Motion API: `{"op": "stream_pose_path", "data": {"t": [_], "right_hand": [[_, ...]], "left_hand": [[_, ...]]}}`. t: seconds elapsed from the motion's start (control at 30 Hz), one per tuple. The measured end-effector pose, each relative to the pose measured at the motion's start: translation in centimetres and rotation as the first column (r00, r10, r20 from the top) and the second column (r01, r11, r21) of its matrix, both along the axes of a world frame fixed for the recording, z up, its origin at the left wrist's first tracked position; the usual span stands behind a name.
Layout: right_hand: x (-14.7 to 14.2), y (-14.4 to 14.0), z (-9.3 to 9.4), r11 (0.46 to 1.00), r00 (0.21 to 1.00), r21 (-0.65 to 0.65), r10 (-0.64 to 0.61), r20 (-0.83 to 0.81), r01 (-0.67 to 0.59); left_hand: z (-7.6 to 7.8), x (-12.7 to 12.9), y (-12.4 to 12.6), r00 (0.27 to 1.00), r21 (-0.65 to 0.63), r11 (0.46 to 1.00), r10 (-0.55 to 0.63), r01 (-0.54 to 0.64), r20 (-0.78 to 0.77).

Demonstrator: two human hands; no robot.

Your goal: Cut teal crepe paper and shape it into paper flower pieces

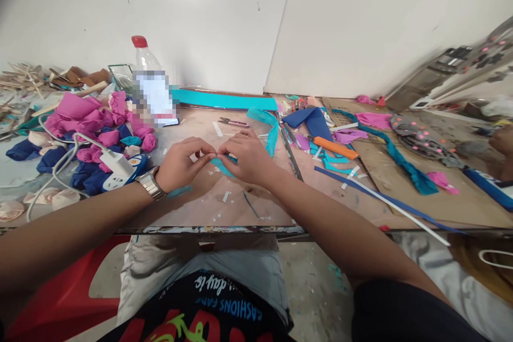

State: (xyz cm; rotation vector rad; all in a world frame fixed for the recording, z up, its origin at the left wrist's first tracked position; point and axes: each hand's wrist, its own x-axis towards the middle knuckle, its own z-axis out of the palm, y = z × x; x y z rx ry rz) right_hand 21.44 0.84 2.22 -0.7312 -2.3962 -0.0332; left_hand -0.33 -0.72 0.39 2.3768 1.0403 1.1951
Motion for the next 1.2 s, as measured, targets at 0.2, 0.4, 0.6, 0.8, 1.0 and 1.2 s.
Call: {"op": "stream_pose_path", "data": {"t": [0.2,0.4,0.6,0.8,1.0,1.2], "right_hand": [[-0.02,0.02,-0.11,1.000,1.000,-0.011,0.016,-0.005,-0.016],[0.18,0.14,-0.18,1.000,1.000,0.003,0.026,-0.009,-0.026],[0.13,0.21,-0.07,1.000,1.000,0.021,0.013,-0.009,-0.012],[0.00,-0.16,0.16,1.000,1.000,-0.001,0.019,-0.022,-0.019],[-0.01,-0.21,0.21,1.000,1.000,0.006,0.005,-0.027,-0.005],[-0.02,-0.28,0.18,0.998,0.997,-0.023,-0.060,-0.043,0.059]], "left_hand": [[-0.31,-0.03,0.11,0.999,-0.016,1.000,0.003,-0.002,0.034],[-0.31,-0.08,0.10,0.997,-0.056,0.998,0.029,-0.025,0.072],[-0.33,0.04,0.07,0.985,-0.073,0.997,0.045,-0.034,0.167],[-0.17,-0.05,0.26,0.983,-0.073,0.997,0.011,0.003,0.183],[0.08,-0.06,0.12,0.986,-0.067,0.998,-0.005,0.017,0.168],[0.07,-0.08,0.08,0.988,-0.061,0.998,0.011,-0.002,0.152]]}}
